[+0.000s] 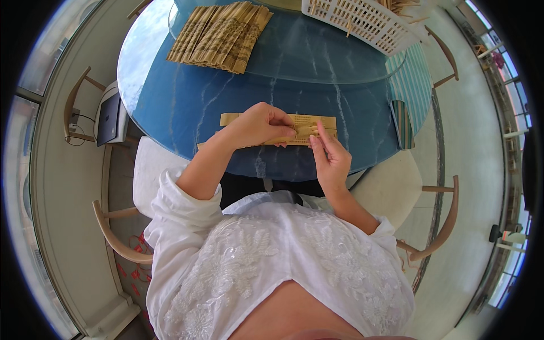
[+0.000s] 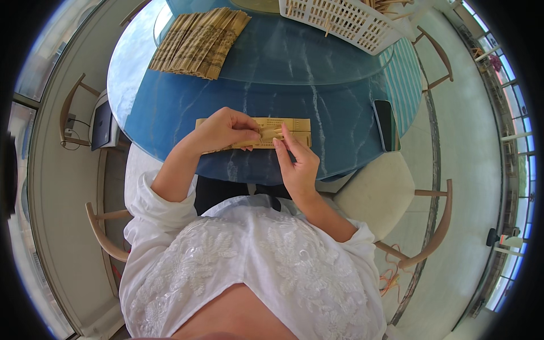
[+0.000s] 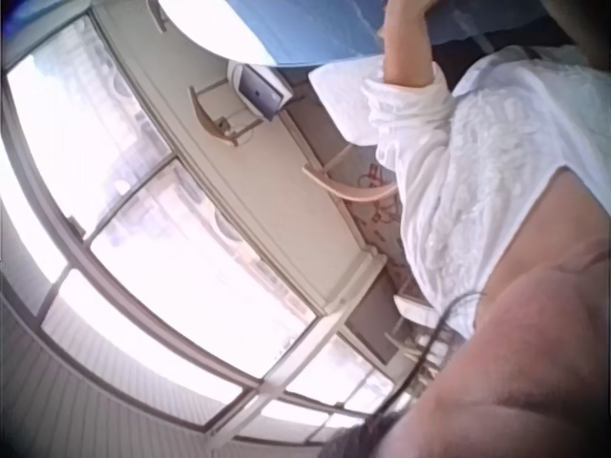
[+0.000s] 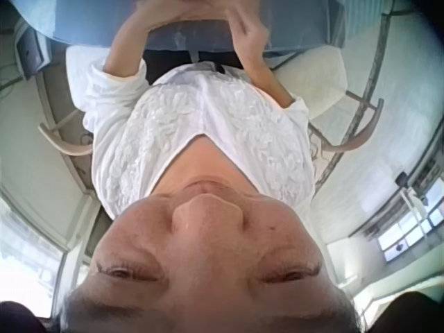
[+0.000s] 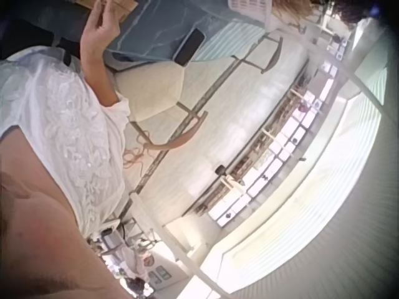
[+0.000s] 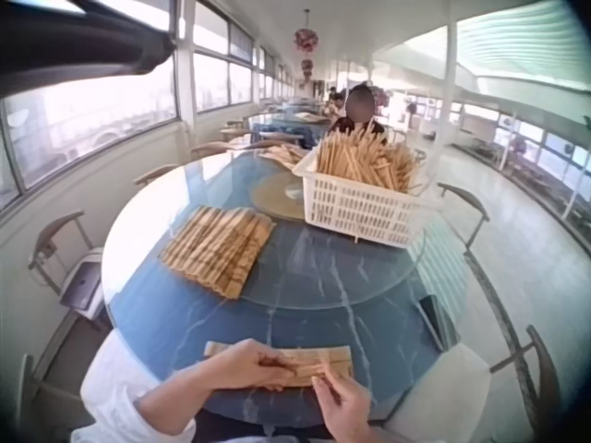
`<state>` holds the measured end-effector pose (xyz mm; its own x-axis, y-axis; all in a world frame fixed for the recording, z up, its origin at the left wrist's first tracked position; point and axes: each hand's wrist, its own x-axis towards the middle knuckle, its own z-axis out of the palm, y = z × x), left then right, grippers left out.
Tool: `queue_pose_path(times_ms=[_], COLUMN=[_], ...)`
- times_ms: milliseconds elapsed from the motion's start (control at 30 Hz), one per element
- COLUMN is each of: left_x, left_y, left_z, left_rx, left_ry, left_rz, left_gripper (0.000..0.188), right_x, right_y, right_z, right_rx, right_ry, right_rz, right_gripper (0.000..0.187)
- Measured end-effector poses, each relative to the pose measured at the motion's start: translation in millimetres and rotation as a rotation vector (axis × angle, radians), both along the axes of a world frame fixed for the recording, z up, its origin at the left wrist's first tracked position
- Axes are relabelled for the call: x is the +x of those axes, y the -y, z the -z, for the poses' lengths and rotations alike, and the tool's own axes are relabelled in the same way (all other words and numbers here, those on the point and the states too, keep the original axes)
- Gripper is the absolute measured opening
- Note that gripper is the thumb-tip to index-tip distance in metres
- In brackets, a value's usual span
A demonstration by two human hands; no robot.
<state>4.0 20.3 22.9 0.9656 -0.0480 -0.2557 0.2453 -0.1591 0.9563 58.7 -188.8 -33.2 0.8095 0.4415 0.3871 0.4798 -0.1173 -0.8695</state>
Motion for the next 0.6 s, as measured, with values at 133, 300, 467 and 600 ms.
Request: queue_pose_path(times_ms=[133,300,467,600], left_x=[1,-7,-36,-52], left_y=[1,7,-19,-35], left_z=[-3,-9,-19,-11], left_rx=[-0.036,-0.069,0.057,-0.007], left_ry=[0.013,0.001,-0.084,-0.105], left_rz=[0.005,-0.037,-0.07,-0.122], left_gripper=[0.024,0.027,0.027,0.021], right_x=[2,16,46,59], right_y=[-3,-2,16,23], right_z=[-11,-15,-28,-30], right_rx=[0.155,0.309,0.394,0.401], right_ry=[-0.166,-0.366,-0.352,-0.295], right_rz=[-0.039,-0.066,0.088,0.163], right_gripper=[0.028,0.022,0.022,0.021])
